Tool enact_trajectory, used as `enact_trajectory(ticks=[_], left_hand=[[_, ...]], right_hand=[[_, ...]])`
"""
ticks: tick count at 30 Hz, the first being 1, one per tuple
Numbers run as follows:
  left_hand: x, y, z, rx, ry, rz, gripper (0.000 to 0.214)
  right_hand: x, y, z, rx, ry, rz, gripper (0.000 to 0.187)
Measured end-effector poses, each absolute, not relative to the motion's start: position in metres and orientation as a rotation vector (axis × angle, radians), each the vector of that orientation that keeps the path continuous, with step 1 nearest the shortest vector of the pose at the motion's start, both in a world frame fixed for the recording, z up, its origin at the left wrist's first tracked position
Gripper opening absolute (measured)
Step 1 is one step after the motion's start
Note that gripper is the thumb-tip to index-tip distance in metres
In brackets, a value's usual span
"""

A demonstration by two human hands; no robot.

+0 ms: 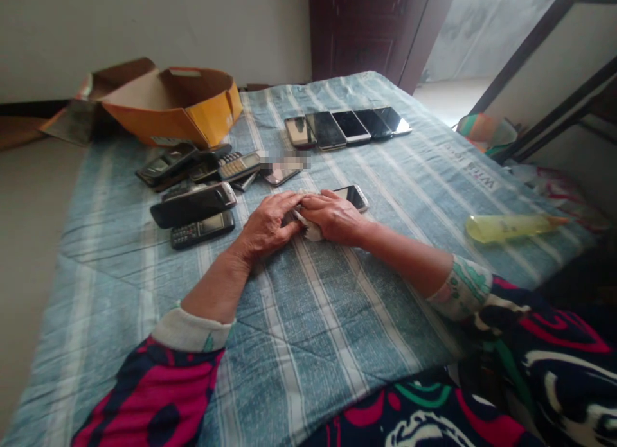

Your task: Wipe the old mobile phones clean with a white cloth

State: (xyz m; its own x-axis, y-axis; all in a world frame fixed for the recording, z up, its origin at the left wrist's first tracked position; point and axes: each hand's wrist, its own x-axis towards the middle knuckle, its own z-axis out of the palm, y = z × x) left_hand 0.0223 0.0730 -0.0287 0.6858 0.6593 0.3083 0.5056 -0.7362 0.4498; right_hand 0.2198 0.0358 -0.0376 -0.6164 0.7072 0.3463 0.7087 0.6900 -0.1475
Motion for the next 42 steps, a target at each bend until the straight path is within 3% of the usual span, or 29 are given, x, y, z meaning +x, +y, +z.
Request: enact_trajectory(ticks=[17,26,36,42], left_hand=[[0.022,0.075,-0.032,2.556,0.949,0.658,0.041],[0.027,0.071,-0.031,2.578,0.981,0.797,0.026],[0.033,0.069,-0.031,2.858,1.205,0.69,0.024],[0.034,0.065,-0.032,2.865,1.273,0.681,0.024]], right_hand=[[0.22,0.023,-0.04,-0.893,-2.505,0.035,0.023],[0.218,0.019,-0.034,-0.961,-2.407,0.161,0.032],[0.218,0.011,-0.029,-1.11,-2.511,-0.031,0.023],[0.213,0.0,-0.023,-1.19,-2.489,0.041,0.024]])
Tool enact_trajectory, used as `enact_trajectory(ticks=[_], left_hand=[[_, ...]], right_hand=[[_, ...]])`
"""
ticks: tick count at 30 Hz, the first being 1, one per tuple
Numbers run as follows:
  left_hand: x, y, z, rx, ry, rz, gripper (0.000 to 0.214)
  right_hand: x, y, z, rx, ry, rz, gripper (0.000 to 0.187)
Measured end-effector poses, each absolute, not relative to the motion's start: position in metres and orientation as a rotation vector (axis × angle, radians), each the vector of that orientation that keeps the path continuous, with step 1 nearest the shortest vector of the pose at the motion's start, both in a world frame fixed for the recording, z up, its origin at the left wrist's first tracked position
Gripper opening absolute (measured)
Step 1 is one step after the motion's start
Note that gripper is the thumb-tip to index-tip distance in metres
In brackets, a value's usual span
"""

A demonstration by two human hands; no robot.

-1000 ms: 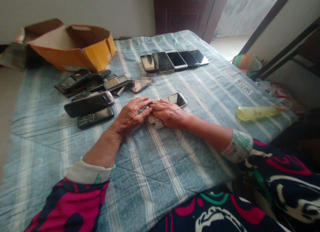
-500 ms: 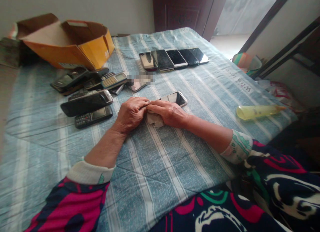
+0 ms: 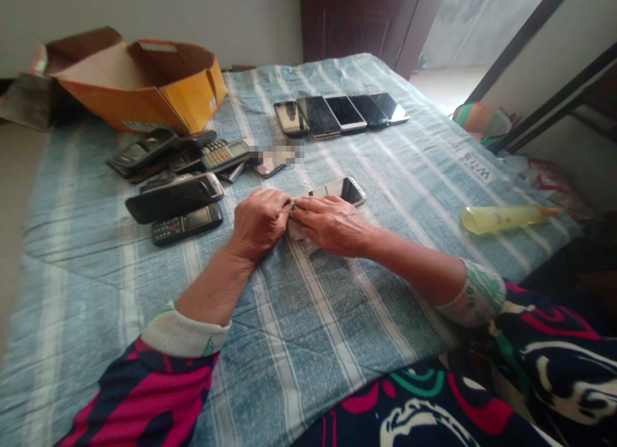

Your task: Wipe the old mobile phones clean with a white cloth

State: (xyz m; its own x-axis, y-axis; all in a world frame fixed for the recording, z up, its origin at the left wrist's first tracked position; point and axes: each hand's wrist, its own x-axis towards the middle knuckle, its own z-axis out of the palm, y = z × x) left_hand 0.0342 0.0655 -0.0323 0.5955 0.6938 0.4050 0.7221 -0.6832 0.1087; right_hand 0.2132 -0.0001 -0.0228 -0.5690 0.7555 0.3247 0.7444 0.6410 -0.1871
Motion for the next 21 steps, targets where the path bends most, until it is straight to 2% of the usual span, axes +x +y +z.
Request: enact_trajectory(ticks=[14,21], left_hand=[[0.025,0.069,-0.033,-2.763,-1.206,-0.76,0.029],[0.021,0.07,-0.033,-2.74,-1.274,-0.763,0.022]], right_hand=[[0.209,0.013,-0.016,-1.245,-2.447,0.343,0.029],[0.203,0.018,-0.02,-1.235,-2.433,0.294,0.036]])
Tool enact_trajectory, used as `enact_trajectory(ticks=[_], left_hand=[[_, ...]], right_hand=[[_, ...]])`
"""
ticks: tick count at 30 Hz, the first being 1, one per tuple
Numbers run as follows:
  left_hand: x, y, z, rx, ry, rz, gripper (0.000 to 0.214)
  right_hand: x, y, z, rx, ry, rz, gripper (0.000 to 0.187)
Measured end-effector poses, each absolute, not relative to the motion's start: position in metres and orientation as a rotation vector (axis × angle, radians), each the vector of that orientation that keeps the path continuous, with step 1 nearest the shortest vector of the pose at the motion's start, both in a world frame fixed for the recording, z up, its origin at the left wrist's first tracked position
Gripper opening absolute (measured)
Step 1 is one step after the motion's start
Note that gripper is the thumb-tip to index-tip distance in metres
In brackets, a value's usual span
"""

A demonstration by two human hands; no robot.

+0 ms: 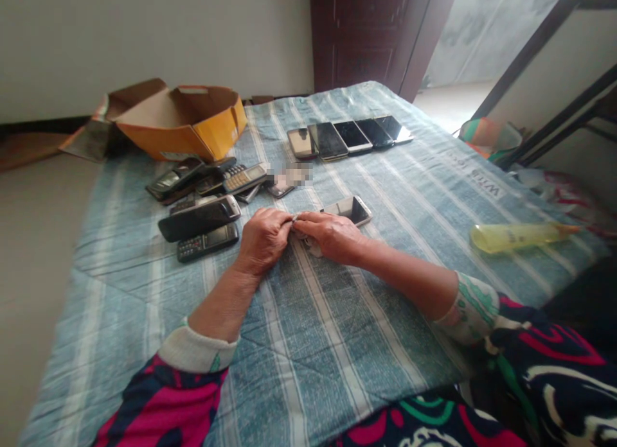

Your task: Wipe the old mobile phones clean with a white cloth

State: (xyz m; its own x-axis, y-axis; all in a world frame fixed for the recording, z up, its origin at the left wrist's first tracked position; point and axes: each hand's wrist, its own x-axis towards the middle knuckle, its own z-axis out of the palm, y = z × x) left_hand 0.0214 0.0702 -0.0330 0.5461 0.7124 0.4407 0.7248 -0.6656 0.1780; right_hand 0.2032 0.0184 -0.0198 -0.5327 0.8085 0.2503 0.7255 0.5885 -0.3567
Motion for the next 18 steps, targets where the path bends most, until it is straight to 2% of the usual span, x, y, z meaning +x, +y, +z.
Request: enact_trajectory(ticks=[11,18], left_hand=[[0.022,0.065,-0.026,-2.709,-1.515,-0.647,0.025],[0.025,0.061,-0.028,-2.764,-1.625,-0.783,0.036]], right_hand=[[0.2,0.019,-0.027,-1.265,-2.351,0.286,0.039],[0.202,0.009,-0.025,-1.111,-2.421,0.24,0.026]])
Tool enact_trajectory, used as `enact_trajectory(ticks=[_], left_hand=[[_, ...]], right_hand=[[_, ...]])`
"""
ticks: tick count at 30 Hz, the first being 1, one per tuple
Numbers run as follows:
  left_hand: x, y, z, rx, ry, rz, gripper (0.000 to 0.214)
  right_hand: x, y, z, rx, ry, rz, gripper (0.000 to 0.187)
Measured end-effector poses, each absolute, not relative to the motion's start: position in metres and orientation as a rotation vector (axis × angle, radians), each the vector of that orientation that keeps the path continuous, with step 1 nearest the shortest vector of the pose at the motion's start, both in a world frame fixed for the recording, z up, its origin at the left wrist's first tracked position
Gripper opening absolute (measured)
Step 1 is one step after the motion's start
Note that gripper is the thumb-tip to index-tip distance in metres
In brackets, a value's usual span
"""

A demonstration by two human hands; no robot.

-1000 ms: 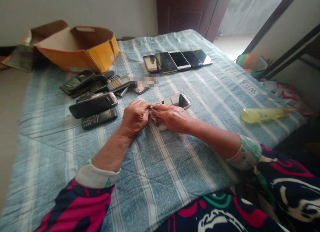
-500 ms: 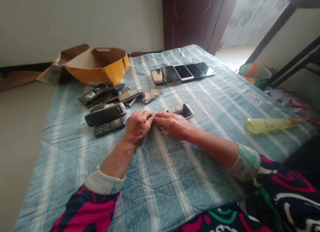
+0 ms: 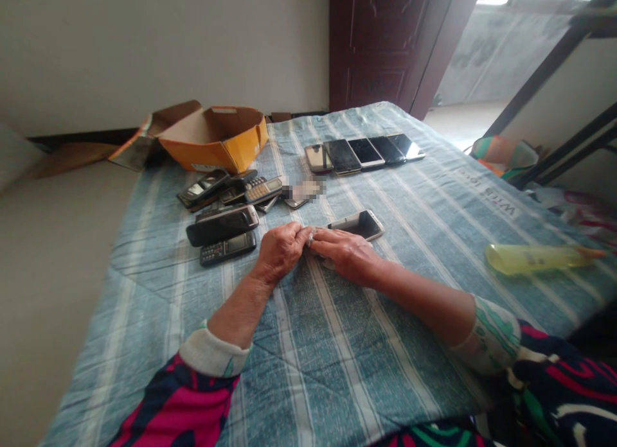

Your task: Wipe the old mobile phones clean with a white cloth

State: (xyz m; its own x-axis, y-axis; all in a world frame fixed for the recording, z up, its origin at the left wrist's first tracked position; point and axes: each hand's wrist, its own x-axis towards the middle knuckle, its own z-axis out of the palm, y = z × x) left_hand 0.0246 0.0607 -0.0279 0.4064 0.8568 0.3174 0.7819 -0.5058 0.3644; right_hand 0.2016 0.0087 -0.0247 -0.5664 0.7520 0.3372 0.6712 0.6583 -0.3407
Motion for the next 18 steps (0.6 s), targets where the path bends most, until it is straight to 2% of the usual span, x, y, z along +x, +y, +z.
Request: enact_trajectory(ticks=[3,8,18], left_hand=[[0.025,0.06,-0.028,2.449,1.481,0.748,0.036],[0.023,0.063,-0.031,2.42,1.467,0.913,0.014],[0.019,0.058,-0.04,2.484,1.463,1.0,0.022]], right_hand=[[0.201,0.009,-0.027,-1.093,-2.409,0.216,0.028],[0.193,0.02,-0.031,-1.19,-2.418,0.172,0.031],[0.197,0.008,-0.037,-1.171,-2.394,0.074,0.029]])
